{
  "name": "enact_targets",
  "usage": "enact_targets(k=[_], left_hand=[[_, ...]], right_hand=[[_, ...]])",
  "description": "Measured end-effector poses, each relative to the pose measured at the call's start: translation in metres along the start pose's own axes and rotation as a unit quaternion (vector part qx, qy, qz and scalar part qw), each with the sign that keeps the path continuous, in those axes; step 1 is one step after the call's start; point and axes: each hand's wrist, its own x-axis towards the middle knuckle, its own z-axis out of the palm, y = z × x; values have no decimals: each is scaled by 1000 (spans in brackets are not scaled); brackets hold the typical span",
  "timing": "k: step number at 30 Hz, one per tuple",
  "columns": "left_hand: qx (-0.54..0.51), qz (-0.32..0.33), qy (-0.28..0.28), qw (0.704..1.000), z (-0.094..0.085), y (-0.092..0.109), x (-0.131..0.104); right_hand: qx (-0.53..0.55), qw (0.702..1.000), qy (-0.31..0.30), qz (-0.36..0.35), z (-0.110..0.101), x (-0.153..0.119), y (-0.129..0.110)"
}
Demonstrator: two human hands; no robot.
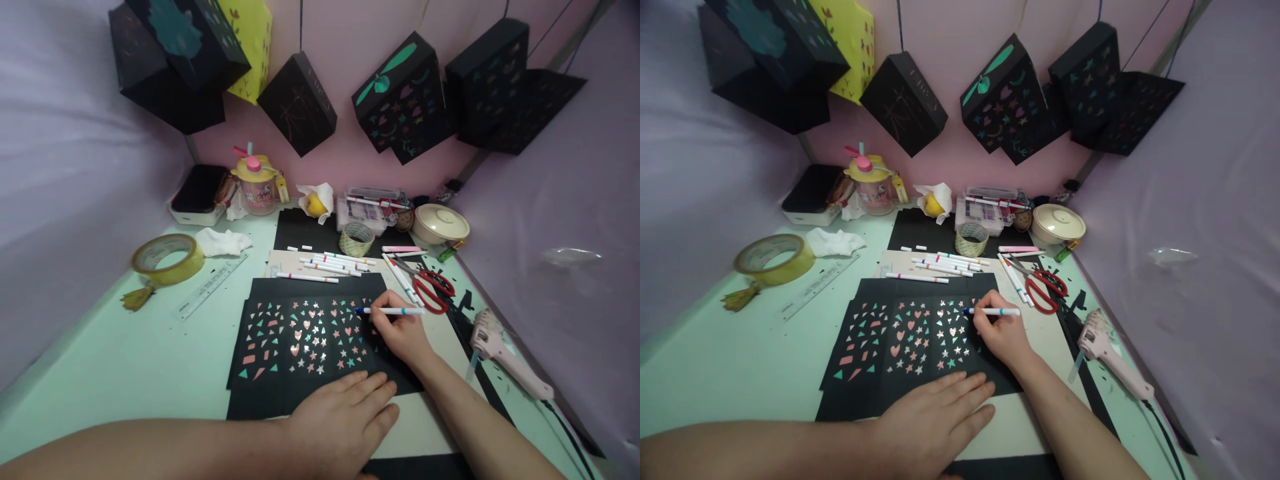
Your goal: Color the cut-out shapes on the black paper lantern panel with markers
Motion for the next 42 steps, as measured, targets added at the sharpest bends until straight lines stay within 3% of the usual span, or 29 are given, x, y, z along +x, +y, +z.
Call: enact_targets(k=[14, 21, 27, 32, 38, 42], left_hand=[[11, 3, 4, 1000, 0, -1, 1], [38, 4, 9, 999, 3, -1, 1], [74, 10, 21, 997, 8, -1, 0], [89, 8, 23, 996, 8, -1, 2], [72, 10, 18, 997, 5, -1, 1], [48, 9, 13, 999, 0, 2, 0]], right_hand=[[3, 1000, -2, -5, 1, 1, 5], [-17, 999, 39, -8, 1, 1, 3], [-9, 1000, 8, -24, 1, 0, 6], [-28, 998, 43, -19, 1, 1, 4], [-23, 999, 22, -25, 1, 1, 3], [-34, 997, 65, -34, 0, 1, 4]])
